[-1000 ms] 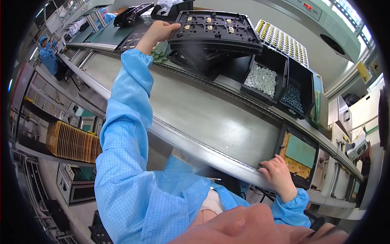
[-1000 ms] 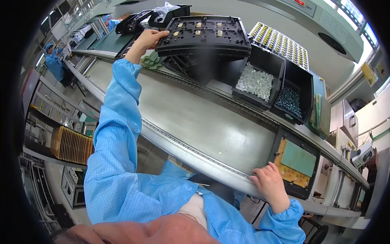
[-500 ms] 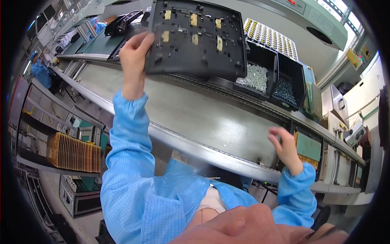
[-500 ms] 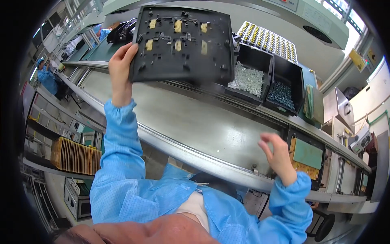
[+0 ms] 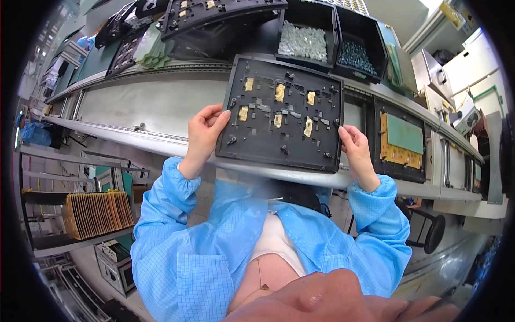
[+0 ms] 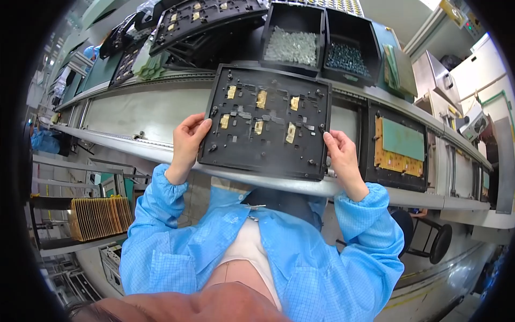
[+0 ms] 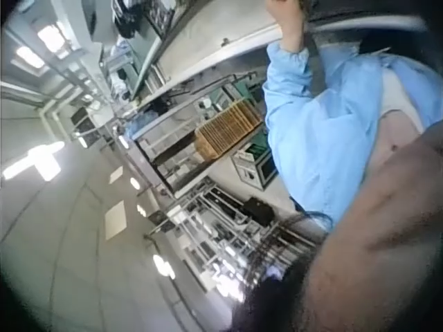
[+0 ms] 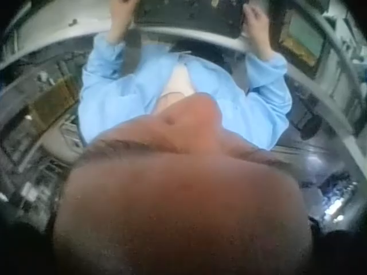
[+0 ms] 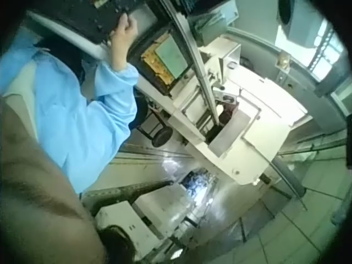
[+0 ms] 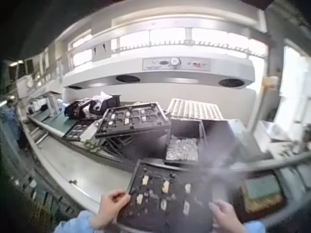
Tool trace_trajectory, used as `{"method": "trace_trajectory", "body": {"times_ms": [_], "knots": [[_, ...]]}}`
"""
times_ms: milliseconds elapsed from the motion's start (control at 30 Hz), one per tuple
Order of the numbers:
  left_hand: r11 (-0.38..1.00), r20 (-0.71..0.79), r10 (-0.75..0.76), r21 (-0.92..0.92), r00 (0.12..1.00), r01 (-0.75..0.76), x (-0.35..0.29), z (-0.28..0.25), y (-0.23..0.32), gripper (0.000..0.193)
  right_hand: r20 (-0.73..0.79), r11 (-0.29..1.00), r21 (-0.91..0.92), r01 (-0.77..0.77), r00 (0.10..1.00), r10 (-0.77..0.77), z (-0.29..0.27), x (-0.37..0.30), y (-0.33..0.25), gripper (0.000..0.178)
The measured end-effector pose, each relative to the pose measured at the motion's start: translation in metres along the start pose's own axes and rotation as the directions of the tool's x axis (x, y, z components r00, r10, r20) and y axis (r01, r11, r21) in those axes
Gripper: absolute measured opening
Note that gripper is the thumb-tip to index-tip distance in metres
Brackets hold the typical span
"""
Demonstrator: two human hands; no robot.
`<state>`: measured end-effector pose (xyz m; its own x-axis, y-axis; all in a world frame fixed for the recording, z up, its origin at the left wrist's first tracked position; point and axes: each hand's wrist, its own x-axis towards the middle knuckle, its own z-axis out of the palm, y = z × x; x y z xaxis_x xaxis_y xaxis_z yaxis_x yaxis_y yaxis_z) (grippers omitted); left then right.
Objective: The person assembles electronic components onto printed circuit boards by hand, taking components from bins and placing them onto the boards, which are held in an assembly tray.
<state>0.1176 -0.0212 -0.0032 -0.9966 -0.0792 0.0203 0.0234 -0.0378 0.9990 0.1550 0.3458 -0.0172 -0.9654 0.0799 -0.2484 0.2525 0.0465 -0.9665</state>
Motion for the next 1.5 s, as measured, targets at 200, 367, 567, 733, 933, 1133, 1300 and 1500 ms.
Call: {"method": "trace_trajectory", "body": {"times_ms": [200,367,567,733,933,1133,1300,1500], "knots": [[0.968,0.155,-0.071,0.247,0.985,0.031,0.023,0.007,-0.031,0.029,-0.025,0.999,0.047,0.016,1.000,-0.015,-0.014,0.013,0.023,0.026],[0.942,0.186,-0.085,0.334,0.979,0.019,0.029,0.005,-0.049,0.030,-0.051,0.996,-0.088,0.024,0.998,-0.029,-0.020,0.018,0.042,0.026],[0.919,0.216,-0.140,0.392,0.966,0.045,0.035,0.008,-0.044,0.031,-0.093,0.994,-0.110,0.000,0.996,-0.010,-0.021,0.018,0.035,0.028],[0.889,0.231,-0.109,0.458,0.967,-0.009,0.037,0.006,-0.053,0.033,-0.114,0.994,-0.065,-0.086,0.990,0.078,-0.017,0.017,0.014,0.028],[0.697,0.067,0.216,0.688,0.974,-0.202,0.048,-0.029,0.006,0.023,-0.025,0.976,-0.208,-0.062,0.998,0.058,-0.049,0.023,0.008,0.021],[-0.098,0.000,0.959,0.938,0.282,0.334,-0.003,-0.172,0.090,0.027,-0.054,0.780,-0.570,0.259,0.935,-0.350,-0.122,0.047,0.034,0.033],[-0.167,-0.212,0.939,0.413,0.273,0.895,-0.101,-0.270,0.116,0.053,-0.032,0.697,-0.664,0.270,0.922,-0.387,-0.153,0.108,0.014,0.039],[-0.147,-0.636,0.732,0.206,0.246,0.967,-0.166,-0.302,0.097,0.060,0.169,0.744,-0.567,0.353,0.934,-0.315,-0.080,0.093,-0.046,0.036]]}}
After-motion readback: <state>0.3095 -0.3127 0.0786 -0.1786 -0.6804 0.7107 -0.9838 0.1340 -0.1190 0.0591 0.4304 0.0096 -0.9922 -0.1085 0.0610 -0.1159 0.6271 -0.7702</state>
